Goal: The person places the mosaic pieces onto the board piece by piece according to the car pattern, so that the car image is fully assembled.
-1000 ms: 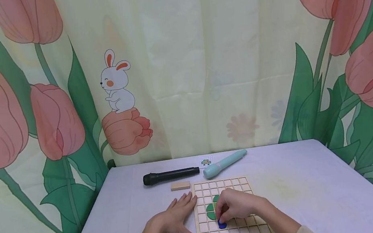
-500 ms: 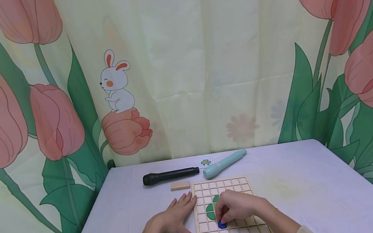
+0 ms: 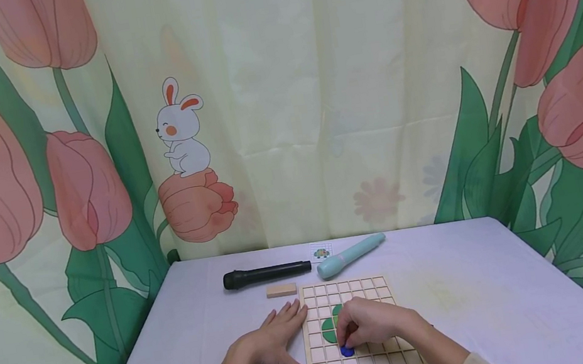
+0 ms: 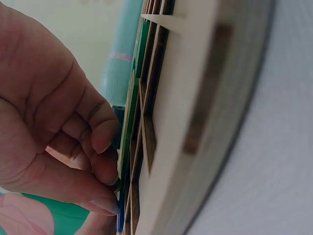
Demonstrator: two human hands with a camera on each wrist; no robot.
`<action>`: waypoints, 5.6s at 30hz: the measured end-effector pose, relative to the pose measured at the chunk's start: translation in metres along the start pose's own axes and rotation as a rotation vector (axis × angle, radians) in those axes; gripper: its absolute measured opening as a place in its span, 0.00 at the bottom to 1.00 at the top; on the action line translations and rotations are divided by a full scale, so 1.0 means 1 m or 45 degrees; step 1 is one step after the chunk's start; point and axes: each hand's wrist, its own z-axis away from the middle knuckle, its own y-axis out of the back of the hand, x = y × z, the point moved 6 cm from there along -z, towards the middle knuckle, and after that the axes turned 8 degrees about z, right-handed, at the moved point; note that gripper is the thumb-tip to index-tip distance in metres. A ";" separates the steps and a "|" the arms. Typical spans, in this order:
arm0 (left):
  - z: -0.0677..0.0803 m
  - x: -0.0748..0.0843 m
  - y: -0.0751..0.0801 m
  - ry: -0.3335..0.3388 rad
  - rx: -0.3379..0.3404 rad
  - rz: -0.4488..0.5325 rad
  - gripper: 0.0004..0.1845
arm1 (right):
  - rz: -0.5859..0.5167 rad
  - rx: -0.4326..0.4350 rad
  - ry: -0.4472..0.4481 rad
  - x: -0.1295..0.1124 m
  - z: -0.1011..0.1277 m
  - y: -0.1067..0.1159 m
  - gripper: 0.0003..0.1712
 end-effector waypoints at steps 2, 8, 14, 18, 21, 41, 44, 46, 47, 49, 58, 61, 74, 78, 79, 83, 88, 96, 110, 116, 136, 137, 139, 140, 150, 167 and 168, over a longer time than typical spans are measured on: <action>0.000 0.000 0.000 0.002 -0.001 0.007 0.71 | 0.008 0.000 -0.002 0.000 0.000 0.000 0.09; -0.001 0.000 -0.001 0.003 0.002 0.009 0.70 | -0.018 0.022 -0.005 0.005 0.004 0.007 0.08; -0.001 0.002 0.000 0.008 0.007 -0.003 0.71 | -0.034 0.141 -0.028 0.016 0.019 0.034 0.07; -0.001 0.002 0.000 0.013 0.013 -0.008 0.71 | -0.065 0.197 -0.054 0.024 0.032 0.053 0.09; -0.001 0.001 0.000 0.017 0.016 -0.007 0.71 | -0.107 0.235 -0.069 0.030 0.041 0.064 0.10; -0.002 0.000 0.000 0.013 0.017 0.000 0.71 | -0.125 0.293 -0.178 0.071 0.074 0.089 0.14; -0.002 0.000 0.000 0.010 0.017 0.001 0.71 | -0.127 0.285 -0.180 0.076 0.078 0.090 0.15; -0.001 0.000 0.000 0.009 0.017 0.005 0.71 | -0.131 0.288 -0.183 0.079 0.081 0.091 0.15; -0.001 0.001 0.000 0.009 0.016 0.007 0.71 | -0.135 0.291 -0.185 0.080 0.083 0.091 0.15; -0.001 0.000 0.000 0.008 0.015 0.009 0.71 | -0.151 0.296 -0.192 0.083 0.085 0.092 0.16; -0.002 -0.002 -0.001 0.013 0.011 0.009 0.71 | -0.137 0.246 -0.304 0.102 0.096 0.088 0.14; -0.002 -0.002 -0.001 0.014 0.012 0.012 0.71 | -0.161 0.168 -0.338 0.109 0.099 0.082 0.12; -0.002 -0.002 -0.002 -0.001 0.026 0.002 0.72 | -0.216 0.015 -0.372 0.122 0.096 0.057 0.09; -0.002 -0.002 -0.002 0.000 0.024 0.001 0.72 | -0.204 0.021 -0.406 0.122 0.095 0.055 0.09; -0.002 -0.002 -0.002 0.001 0.023 0.001 0.72 | -0.203 0.021 -0.411 0.122 0.095 0.055 0.09; -0.002 -0.002 -0.001 0.003 0.021 0.001 0.72 | -0.211 0.011 -0.423 0.123 0.095 0.054 0.09; -0.003 -0.002 -0.002 0.009 0.016 0.007 0.72 | -0.212 0.027 -0.441 0.124 0.095 0.054 0.09; -0.003 -0.002 -0.002 0.018 0.008 0.015 0.71 | -0.132 0.120 -0.410 0.125 0.094 0.060 0.07; -0.004 -0.003 -0.002 0.014 0.003 0.034 0.72 | -0.126 0.104 -0.439 0.126 0.091 0.059 0.09; -0.003 -0.003 -0.002 0.012 0.004 0.034 0.72 | -0.122 0.108 -0.426 0.123 0.091 0.060 0.09; 0.000 0.000 -0.001 -0.003 0.039 0.015 0.72 | -0.198 0.157 -0.174 0.091 0.069 0.067 0.02; 0.000 0.000 -0.001 -0.003 0.039 0.013 0.72 | -0.209 0.157 -0.164 0.089 0.068 0.066 0.02; 0.000 -0.001 -0.001 0.000 0.038 0.014 0.72 | -0.224 0.156 -0.142 0.085 0.065 0.065 0.03; -0.001 -0.001 -0.001 0.002 0.038 0.014 0.72 | -0.235 0.153 -0.129 0.084 0.064 0.064 0.03; -0.003 -0.004 -0.003 0.000 0.028 0.017 0.72 | -0.320 0.161 -0.048 0.067 0.051 0.058 0.06; -0.006 -0.007 -0.002 0.007 0.013 0.040 0.73 | -0.332 0.052 -0.083 0.051 0.039 0.041 0.05; -0.007 -0.007 -0.002 0.007 0.012 0.043 0.73 | -0.331 0.041 -0.075 0.050 0.039 0.040 0.05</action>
